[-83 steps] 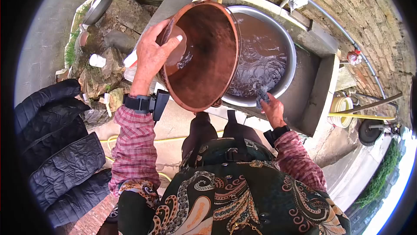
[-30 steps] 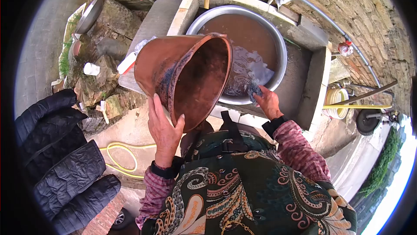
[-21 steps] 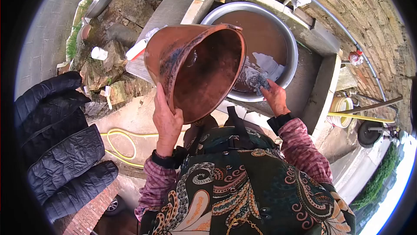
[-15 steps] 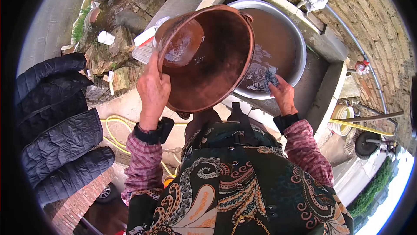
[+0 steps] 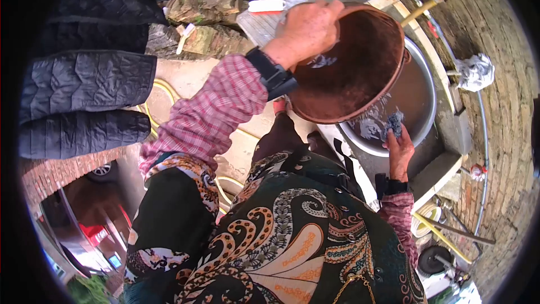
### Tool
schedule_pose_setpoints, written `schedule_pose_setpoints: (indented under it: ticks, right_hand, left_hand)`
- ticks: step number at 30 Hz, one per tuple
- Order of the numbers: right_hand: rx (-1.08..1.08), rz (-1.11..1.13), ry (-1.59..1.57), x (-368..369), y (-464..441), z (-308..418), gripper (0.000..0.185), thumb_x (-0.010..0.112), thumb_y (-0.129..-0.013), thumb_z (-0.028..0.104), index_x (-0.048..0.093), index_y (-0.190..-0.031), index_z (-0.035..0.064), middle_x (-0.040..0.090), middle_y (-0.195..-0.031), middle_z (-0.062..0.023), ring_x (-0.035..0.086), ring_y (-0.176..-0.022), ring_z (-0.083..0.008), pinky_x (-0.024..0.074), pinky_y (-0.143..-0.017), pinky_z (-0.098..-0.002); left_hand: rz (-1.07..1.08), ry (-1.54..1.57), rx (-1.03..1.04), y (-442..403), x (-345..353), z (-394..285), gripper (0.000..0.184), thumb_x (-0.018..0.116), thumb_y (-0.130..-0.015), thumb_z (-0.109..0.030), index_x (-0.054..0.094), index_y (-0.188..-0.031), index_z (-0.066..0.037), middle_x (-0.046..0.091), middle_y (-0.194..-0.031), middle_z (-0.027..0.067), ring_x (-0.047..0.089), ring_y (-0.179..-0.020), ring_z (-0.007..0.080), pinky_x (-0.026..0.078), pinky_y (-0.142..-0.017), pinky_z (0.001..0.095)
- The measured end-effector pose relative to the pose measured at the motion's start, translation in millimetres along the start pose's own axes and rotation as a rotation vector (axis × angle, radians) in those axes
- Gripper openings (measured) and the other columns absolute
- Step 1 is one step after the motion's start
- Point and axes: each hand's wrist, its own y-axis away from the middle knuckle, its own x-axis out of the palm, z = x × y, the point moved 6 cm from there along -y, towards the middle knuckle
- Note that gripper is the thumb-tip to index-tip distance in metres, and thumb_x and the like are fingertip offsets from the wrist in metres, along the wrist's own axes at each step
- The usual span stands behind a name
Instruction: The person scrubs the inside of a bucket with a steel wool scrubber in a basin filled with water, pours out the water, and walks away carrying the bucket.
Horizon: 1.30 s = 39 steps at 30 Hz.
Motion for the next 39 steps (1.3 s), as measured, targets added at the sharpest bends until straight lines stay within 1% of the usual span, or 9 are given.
schedule_pose_setpoints:
  ticks: [11,14,20,27,32,34,37,38,39]
  right_hand:
    - [-0.165,0.199,-0.003,81,-6,95,0.037,0.064,-0.091,0.004,0.058,-0.127,-0.0022,0.067,-0.096,-0.0005,0.060,-0.077,-0.0057,0.0482,-0.059,-0.0207]
    - [-0.304,0.302,0.258,104,-20,90,0.037,0.067,-0.089,0.006,0.061,-0.125,0.0010,0.070,-0.088,-0.0038,0.063,-0.072,-0.0081,0.0501,-0.060,-0.0245]
    - [-0.530,0.500,0.766,151,-31,86,0.042,0.073,-0.078,0.020,0.064,-0.117,0.0083,0.066,-0.082,-0.0212,0.064,-0.077,-0.0384,0.0520,-0.068,-0.0427]
    - [-0.691,0.651,0.695,221,-10,66,0.028,0.071,-0.076,0.016,0.069,-0.101,0.0070,0.065,-0.081,-0.0225,0.066,-0.076,-0.0370,0.0517,-0.066,-0.0436]
    - [-0.699,0.639,1.233,221,-77,17,0.006,0.065,-0.073,0.010,0.069,-0.077,0.0081,0.066,-0.077,-0.0195,0.067,-0.078,-0.0361,0.0541,-0.066,-0.0434]
    - [-0.679,0.608,1.460,207,-137,16,0.012,0.071,-0.074,0.019,0.073,-0.081,0.0094,0.070,-0.082,-0.0131,0.070,-0.083,-0.0271,0.0557,-0.067,-0.0380]
    - [-0.563,0.507,1.383,208,-162,16,0.009,0.061,-0.079,0.014,0.070,-0.079,0.0118,0.068,-0.079,-0.0148,0.069,-0.081,-0.0310,0.0548,-0.066,-0.0414]
    - [-0.557,0.344,1.097,217,-150,2,0.011,0.064,-0.079,0.017,0.070,-0.085,0.0094,0.067,-0.081,-0.0181,0.069,-0.081,-0.0309,0.0543,-0.066,-0.0391]
    - [-0.160,0.513,0.572,229,-127,-13,0.010,0.066,-0.081,0.016,0.069,-0.087,0.0088,0.066,-0.078,-0.0147,0.068,-0.076,-0.0286,0.0530,-0.064,-0.0379]
  left_hand:
    - [0.023,0.008,-0.065,8,-22,-3,0.022,0.058,-0.080,-0.020,0.060,-0.097,-0.007,0.062,-0.091,0.0143,0.062,-0.089,0.0360,0.051,-0.076,0.0485]
    - [-0.046,0.049,-0.040,8,-14,5,0.022,0.059,-0.079,-0.021,0.061,-0.096,-0.007,0.061,-0.092,0.0140,0.060,-0.092,0.0355,0.050,-0.078,0.0482]
    - [-0.052,0.204,-0.079,10,-3,2,0.030,0.061,-0.079,-0.020,0.062,-0.107,-0.007,0.065,-0.103,0.0127,0.060,-0.099,0.0331,0.049,-0.081,0.0457]
    - [-0.100,0.198,-0.039,27,13,-15,0.040,0.066,-0.077,-0.020,0.062,-0.113,-0.003,0.064,-0.112,0.0147,0.059,-0.103,0.0340,0.048,-0.086,0.0442]
    - [-0.086,0.201,-0.028,35,14,-28,0.041,0.069,-0.074,-0.014,0.062,-0.113,-0.001,0.063,-0.115,0.0187,0.058,-0.108,0.0367,0.047,-0.092,0.0435]
    - [-0.095,0.209,-0.033,35,16,-26,0.043,0.071,-0.072,-0.011,0.063,-0.113,0.000,0.063,-0.116,0.0204,0.058,-0.110,0.0363,0.046,-0.095,0.0426]
    - [-0.107,0.181,-0.017,35,15,-26,0.047,0.071,-0.072,-0.011,0.063,-0.116,0.000,0.063,-0.119,0.0201,0.058,-0.111,0.0357,0.045,-0.096,0.0423]
    - [-0.103,0.197,-0.019,34,16,-26,0.046,0.071,-0.072,-0.012,0.063,-0.116,0.000,0.063,-0.119,0.0200,0.058,-0.111,0.0359,0.045,-0.096,0.0423]
    - [-0.100,0.212,-0.023,34,16,-26,0.046,0.071,-0.072,-0.012,0.063,-0.116,0.001,0.063,-0.119,0.0200,0.058,-0.111,0.0360,0.045,-0.096,0.0423]
